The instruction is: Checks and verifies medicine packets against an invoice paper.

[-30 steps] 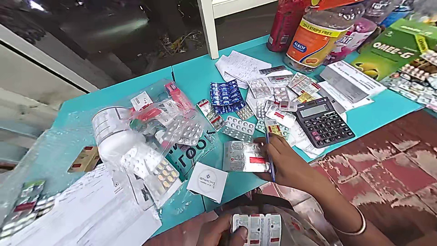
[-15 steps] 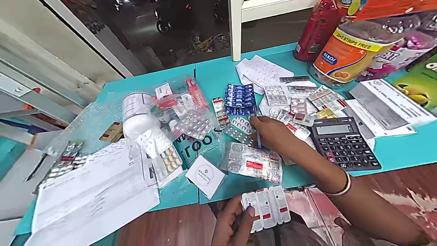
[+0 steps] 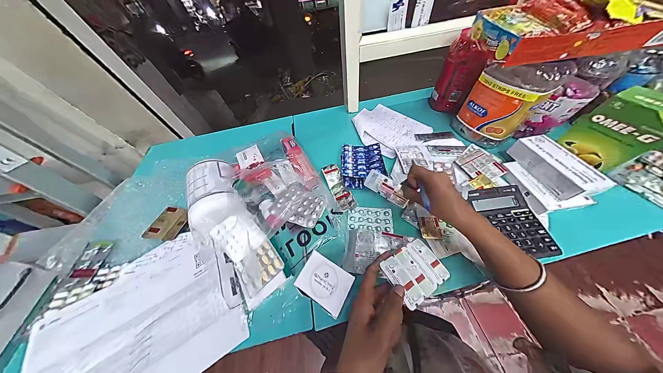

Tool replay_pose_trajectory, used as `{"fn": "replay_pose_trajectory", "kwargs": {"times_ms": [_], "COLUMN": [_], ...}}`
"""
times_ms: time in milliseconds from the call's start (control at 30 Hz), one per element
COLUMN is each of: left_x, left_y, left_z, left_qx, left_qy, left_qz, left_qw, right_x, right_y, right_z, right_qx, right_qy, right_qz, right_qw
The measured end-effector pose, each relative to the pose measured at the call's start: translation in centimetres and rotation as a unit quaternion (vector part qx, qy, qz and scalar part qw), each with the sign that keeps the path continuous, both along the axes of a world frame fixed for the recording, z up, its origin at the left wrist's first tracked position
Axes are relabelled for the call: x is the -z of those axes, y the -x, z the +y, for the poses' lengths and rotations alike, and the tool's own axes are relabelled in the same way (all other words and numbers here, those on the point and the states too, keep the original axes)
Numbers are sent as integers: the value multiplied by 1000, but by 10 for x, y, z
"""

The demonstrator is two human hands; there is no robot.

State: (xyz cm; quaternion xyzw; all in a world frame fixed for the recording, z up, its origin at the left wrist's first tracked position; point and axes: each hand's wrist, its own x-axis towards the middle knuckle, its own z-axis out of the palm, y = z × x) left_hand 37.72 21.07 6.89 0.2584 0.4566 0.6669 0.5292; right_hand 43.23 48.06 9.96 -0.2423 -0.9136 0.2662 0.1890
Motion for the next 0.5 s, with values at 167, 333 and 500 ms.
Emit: {"fn": "replay_pose_trajectory", "kwargs": {"times_ms": [167, 333, 500], "left_x": [-3, -2, -5], "left_y": [8, 5, 2], "left_z": [11, 22, 28], "left_qx": [0, -11, -7], "left_qy": [13, 10, 40], "left_qz": [14, 22, 60], "left_qw": [1000, 1000, 997], "right_x": [-1, -11, -7], "right_y": [-22, -35, -46], "right_z": [-8, -24, -30], "right_qx": [69, 77, 66], "right_qy": [243, 260, 247], "right_qz": [135, 168, 198], "right_qw": [958, 948, 946]}}
